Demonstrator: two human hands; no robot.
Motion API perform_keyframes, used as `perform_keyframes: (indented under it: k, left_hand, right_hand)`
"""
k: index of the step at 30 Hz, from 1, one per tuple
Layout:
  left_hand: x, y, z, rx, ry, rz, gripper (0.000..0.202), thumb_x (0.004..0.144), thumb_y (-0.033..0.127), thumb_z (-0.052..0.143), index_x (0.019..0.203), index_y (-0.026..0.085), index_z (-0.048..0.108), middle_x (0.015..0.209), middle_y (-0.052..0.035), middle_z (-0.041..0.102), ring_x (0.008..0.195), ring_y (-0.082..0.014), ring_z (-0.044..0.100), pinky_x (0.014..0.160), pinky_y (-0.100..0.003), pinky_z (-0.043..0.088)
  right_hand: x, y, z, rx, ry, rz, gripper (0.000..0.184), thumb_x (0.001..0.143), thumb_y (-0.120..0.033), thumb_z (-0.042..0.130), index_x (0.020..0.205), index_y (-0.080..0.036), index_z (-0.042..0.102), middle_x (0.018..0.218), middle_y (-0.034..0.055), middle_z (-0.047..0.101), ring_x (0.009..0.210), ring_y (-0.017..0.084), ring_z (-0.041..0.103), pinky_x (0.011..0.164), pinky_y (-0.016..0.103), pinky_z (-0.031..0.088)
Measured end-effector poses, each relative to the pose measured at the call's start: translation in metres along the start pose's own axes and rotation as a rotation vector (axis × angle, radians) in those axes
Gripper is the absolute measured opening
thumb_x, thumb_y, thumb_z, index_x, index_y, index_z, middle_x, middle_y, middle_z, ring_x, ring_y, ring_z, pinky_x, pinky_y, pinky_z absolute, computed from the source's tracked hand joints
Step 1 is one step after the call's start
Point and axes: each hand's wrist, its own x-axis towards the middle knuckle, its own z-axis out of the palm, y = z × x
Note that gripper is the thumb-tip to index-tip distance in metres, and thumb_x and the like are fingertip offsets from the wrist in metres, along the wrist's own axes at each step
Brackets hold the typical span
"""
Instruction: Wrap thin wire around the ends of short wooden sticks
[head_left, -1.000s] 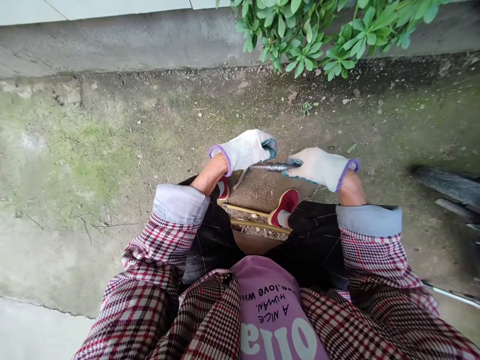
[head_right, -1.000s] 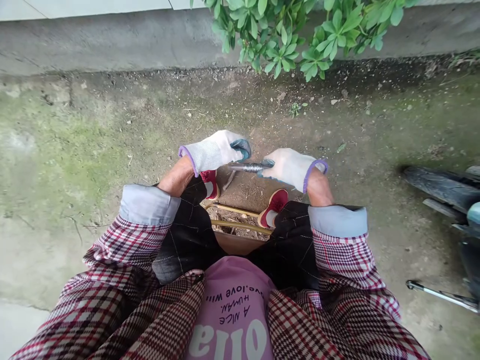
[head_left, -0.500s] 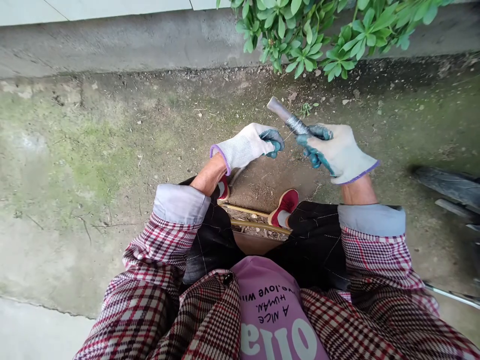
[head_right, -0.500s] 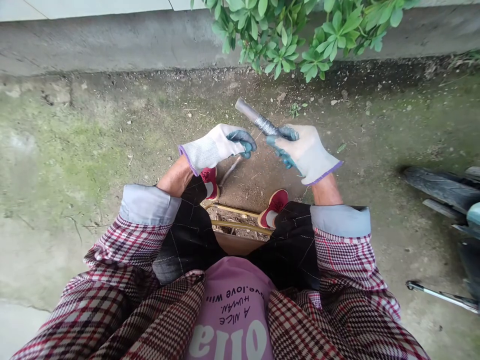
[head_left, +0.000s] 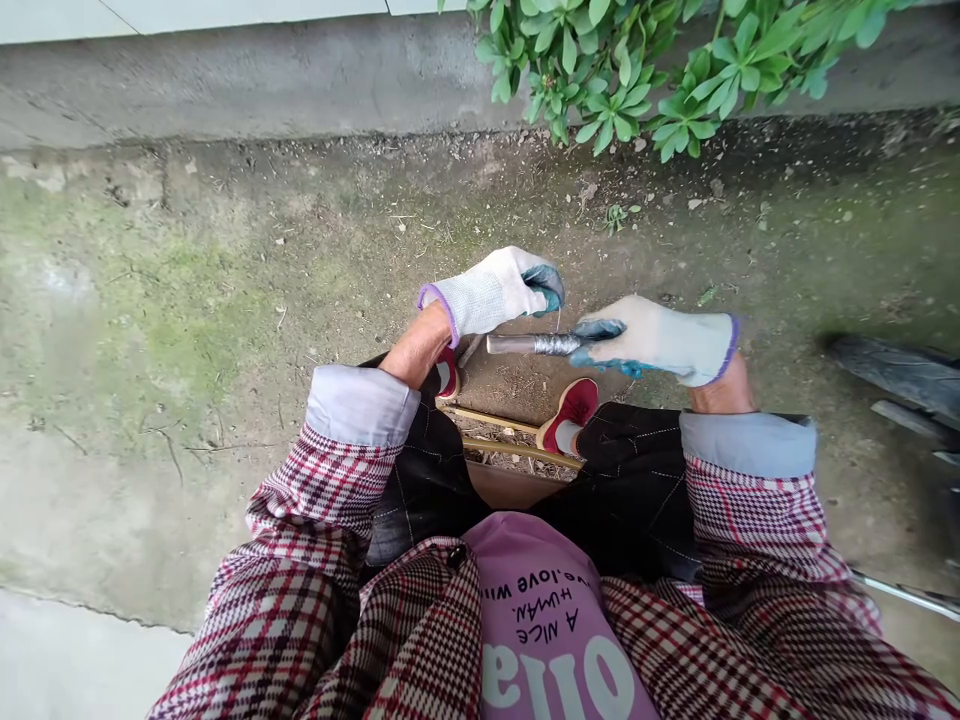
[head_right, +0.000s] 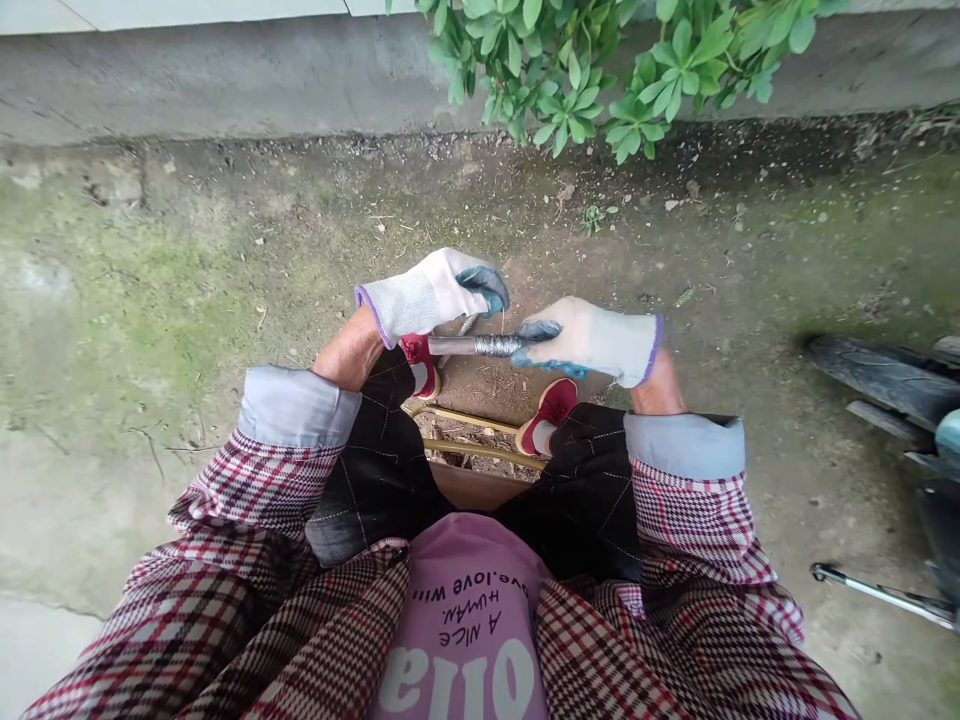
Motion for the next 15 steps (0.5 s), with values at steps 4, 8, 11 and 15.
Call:
perform_keyframes:
  k: [4, 8, 11, 15]
  left_hand:
    - [0.001, -0.002, 0.004, 0.06, -0.007, -0.063, 0.022, 0.082, 0.018, 0.059, 0.093, 0.018, 0.078, 0.083, 0.0002, 0.078, 0.078, -0.0144, 0.058, 0.074, -0.028, 0.047]
    - [0.006, -0.01, 0.006, 0.069, 0.043, -0.066, 0.027, 0.08, 0.02, 0.058, 0.097, 0.018, 0.079, 0.083, 0.0002, 0.079, 0.08, -0.0147, 0.058, 0.075, -0.03, 0.046]
    - [0.007, -0.013, 0.005, 0.087, 0.06, -0.022, 0.028, 0.08, 0.019, 0.056, 0.096, 0.019, 0.079, 0.088, 0.0009, 0.079, 0.076, -0.0132, 0.055, 0.075, -0.03, 0.046]
    - [0.005, -0.01, 0.006, 0.167, 0.066, -0.098, 0.023, 0.08, 0.02, 0.057, 0.091, 0.018, 0.078, 0.079, 0.0005, 0.077, 0.07, -0.0125, 0.052, 0.073, -0.031, 0.047]
  right_hand:
    - [0.015, 0.005, 0.004, -0.411, 0.202, 0.145, 0.025, 0.086, -0.045, 0.069, 0.076, -0.023, 0.068, 0.067, 0.002, 0.065, 0.066, 0.019, 0.058, 0.058, 0.032, 0.036]
    - [0.016, 0.003, -0.001, -0.517, 0.281, 0.206, 0.027, 0.091, -0.049, 0.061, 0.082, -0.025, 0.066, 0.08, 0.0085, 0.071, 0.073, 0.025, 0.061, 0.062, 0.036, 0.037]
    - [0.013, 0.0, -0.005, -0.518, 0.311, 0.216, 0.03, 0.091, -0.055, 0.057, 0.08, -0.028, 0.063, 0.082, 0.0105, 0.07, 0.076, 0.029, 0.06, 0.063, 0.039, 0.036]
    - [0.014, 0.005, -0.006, -0.439, 0.302, 0.209, 0.029, 0.088, -0.052, 0.065, 0.076, -0.027, 0.059, 0.073, 0.0112, 0.066, 0.075, 0.03, 0.058, 0.066, 0.041, 0.036]
